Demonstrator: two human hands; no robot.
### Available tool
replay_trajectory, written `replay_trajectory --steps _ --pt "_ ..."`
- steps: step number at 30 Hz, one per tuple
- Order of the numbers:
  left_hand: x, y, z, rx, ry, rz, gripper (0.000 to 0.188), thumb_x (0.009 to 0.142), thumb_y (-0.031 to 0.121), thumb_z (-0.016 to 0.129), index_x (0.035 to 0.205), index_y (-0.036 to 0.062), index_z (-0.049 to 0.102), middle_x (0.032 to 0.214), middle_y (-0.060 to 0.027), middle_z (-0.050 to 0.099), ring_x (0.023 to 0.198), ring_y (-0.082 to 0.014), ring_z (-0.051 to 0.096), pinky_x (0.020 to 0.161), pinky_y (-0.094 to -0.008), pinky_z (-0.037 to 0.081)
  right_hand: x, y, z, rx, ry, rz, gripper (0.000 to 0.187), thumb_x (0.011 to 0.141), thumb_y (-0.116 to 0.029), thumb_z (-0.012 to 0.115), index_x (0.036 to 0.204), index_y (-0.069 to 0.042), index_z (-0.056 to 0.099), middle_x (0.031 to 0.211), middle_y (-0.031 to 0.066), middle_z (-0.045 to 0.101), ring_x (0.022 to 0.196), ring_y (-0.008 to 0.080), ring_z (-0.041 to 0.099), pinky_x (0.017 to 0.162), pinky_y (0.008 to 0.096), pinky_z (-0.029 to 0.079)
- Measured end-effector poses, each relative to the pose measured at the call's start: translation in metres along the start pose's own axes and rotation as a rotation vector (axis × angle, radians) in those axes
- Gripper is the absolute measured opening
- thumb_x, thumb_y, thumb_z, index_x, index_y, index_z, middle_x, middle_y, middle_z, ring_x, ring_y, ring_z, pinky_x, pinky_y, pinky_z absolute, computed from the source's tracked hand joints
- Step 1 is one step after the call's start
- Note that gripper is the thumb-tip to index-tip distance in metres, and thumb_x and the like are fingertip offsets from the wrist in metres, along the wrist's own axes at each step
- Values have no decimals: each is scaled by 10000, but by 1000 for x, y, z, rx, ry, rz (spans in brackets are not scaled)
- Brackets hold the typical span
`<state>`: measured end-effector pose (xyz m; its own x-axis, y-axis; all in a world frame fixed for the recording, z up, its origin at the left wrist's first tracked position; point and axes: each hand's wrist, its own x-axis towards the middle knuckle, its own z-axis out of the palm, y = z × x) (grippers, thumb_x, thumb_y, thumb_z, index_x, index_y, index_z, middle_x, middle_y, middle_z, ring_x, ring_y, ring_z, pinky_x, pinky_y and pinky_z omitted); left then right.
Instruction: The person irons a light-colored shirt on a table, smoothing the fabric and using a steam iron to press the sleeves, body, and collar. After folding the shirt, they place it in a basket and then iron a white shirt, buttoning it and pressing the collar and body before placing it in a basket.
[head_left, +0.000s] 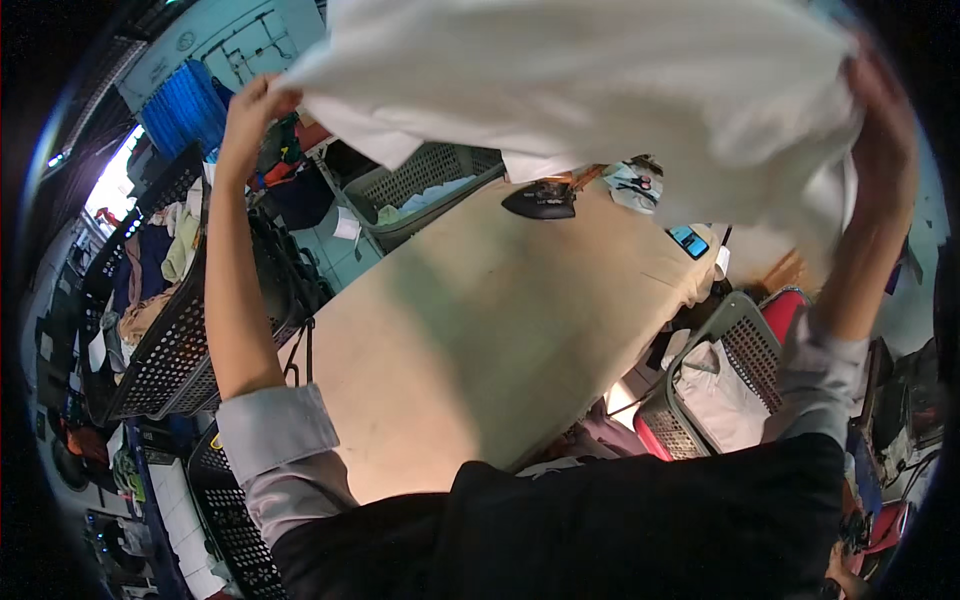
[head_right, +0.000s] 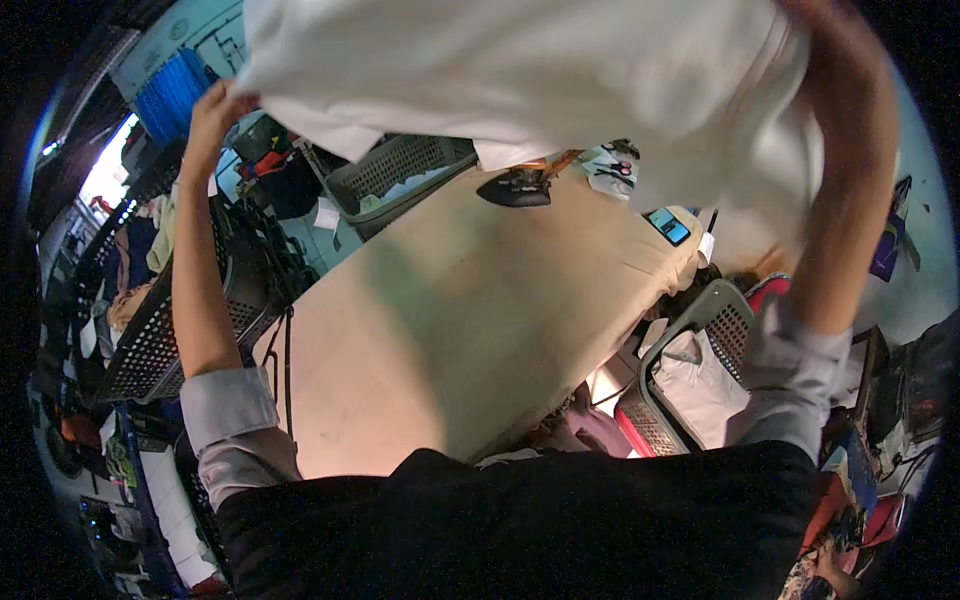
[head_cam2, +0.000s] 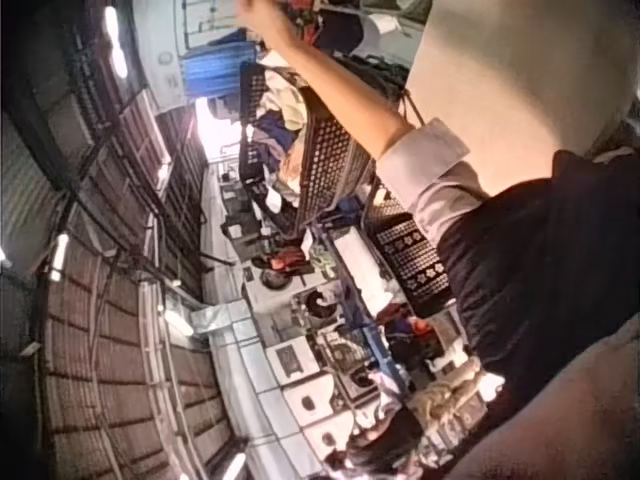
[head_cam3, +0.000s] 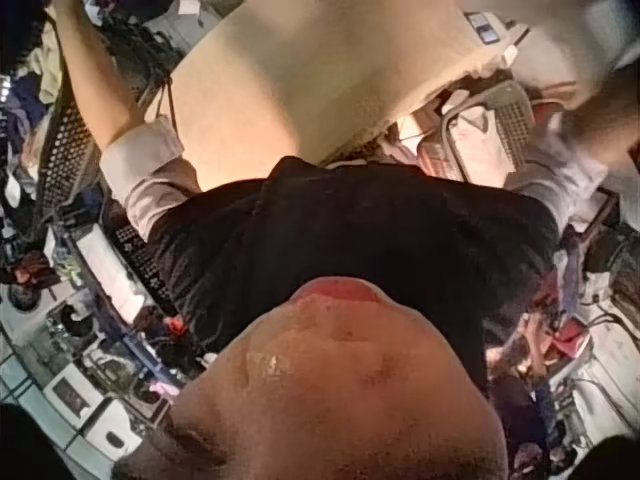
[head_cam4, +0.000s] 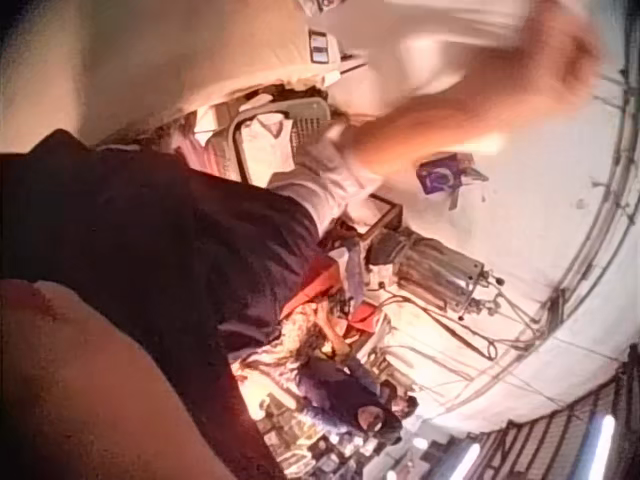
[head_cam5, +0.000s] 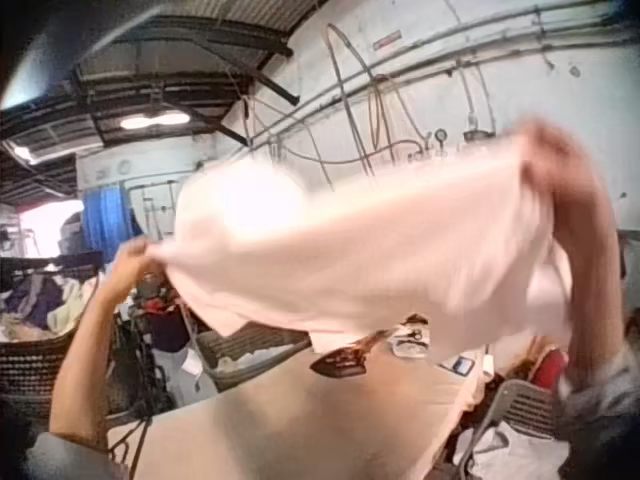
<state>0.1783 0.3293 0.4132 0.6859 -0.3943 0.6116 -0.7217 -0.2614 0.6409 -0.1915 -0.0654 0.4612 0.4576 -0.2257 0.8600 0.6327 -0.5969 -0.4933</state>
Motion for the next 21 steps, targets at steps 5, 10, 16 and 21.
replay_trajectory --steps 5,10,16,21 --pt "-123 -87 -21 43 62 -347 157 818 142 474 866 41 584 734 8 552 688 -66 518 658 -199 424 -129 25 109 282 -680 -19 131 706 -44 640 820 -7 587 758 93 585 702 205 579 601 300 441" --pt "-227 -203 -14 143 219 -585 200 811 129 491 927 4 595 731 -50 565 605 -91 507 538 -226 399 -250 21 210 564 -1037 368 217 768 -163 598 931 -31 543 861 125 567 783 289 566 683 349 448" --pt "-455 -215 9 604 219 -724 474 804 253 585 1131 -64 451 1065 -236 532 994 -314 528 840 -348 408 -335 167 223 296 -959 604 271 747 -68 531 1015 -24 548 1040 133 549 951 263 531 827 356 417" --pt "-556 -94 122 440 511 -1258 520 764 306 642 1079 -55 439 910 -182 582 851 -296 571 720 -344 444 -347 376 95 -1066 -594 601 267 796 -214 524 1011 -56 536 1024 95 535 953 251 508 756 389 423"
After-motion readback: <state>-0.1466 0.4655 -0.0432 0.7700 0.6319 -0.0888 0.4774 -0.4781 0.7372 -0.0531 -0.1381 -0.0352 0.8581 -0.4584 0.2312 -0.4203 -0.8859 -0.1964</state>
